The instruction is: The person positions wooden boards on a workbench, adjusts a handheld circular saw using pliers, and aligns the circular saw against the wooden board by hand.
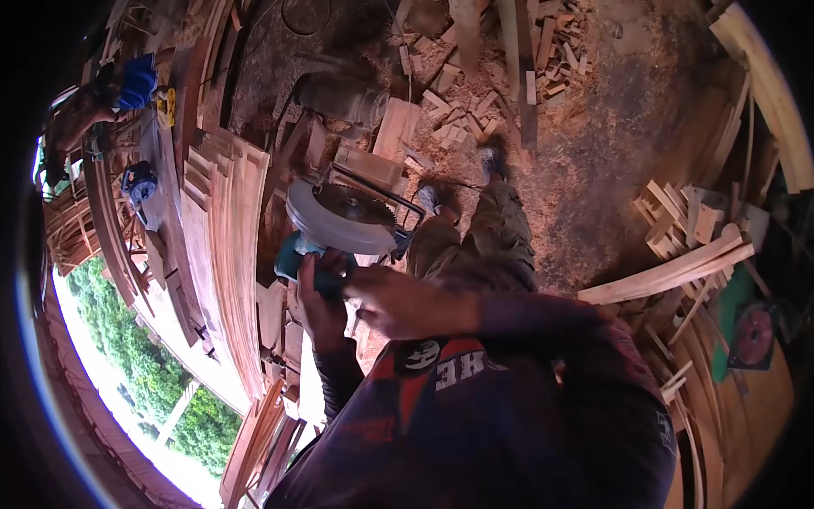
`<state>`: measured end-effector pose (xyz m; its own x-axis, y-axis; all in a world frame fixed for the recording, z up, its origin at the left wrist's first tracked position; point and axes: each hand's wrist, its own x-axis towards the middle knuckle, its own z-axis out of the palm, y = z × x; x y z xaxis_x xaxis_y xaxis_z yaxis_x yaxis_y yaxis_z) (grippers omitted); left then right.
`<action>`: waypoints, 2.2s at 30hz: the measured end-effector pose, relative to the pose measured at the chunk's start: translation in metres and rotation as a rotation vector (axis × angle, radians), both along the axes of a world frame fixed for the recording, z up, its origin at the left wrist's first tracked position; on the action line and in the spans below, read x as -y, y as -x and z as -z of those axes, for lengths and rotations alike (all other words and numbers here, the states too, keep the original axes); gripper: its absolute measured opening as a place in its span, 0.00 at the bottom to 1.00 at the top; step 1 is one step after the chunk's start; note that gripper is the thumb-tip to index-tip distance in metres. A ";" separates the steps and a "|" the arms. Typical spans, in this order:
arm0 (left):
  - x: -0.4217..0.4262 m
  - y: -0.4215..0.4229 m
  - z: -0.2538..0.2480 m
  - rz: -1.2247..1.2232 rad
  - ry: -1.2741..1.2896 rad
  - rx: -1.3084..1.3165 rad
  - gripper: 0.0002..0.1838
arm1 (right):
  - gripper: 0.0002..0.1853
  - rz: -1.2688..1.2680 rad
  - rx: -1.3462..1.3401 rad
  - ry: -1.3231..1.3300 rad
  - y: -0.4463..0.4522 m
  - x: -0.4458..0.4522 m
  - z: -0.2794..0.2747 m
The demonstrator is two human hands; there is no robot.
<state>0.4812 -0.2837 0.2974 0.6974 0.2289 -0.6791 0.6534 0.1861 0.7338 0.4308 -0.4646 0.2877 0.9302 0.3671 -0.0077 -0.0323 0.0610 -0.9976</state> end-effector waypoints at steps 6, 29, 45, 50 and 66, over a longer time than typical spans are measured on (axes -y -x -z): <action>-0.014 -0.001 0.022 0.034 0.494 0.135 0.06 | 0.16 0.078 -0.843 -0.190 0.022 0.059 0.057; 0.003 0.002 0.026 -0.109 0.394 0.136 0.07 | 0.19 -0.333 -1.007 0.196 -0.036 0.035 0.053; 0.005 0.005 0.032 -0.089 0.315 0.321 0.07 | 0.08 -0.512 0.345 1.424 -0.019 0.005 -0.016; 0.003 0.008 0.021 -0.062 0.403 0.249 0.07 | 0.18 0.015 -0.950 0.232 -0.006 0.039 0.018; 0.019 0.006 0.016 -0.093 0.217 0.147 0.09 | 0.16 -0.021 0.230 0.865 0.028 0.027 0.040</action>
<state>0.4747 -0.3025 0.2810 0.7749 0.1570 -0.6123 0.5154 0.4037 0.7559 0.4024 -0.4914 0.2474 0.9360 0.3362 -0.1039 0.1812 -0.7136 -0.6767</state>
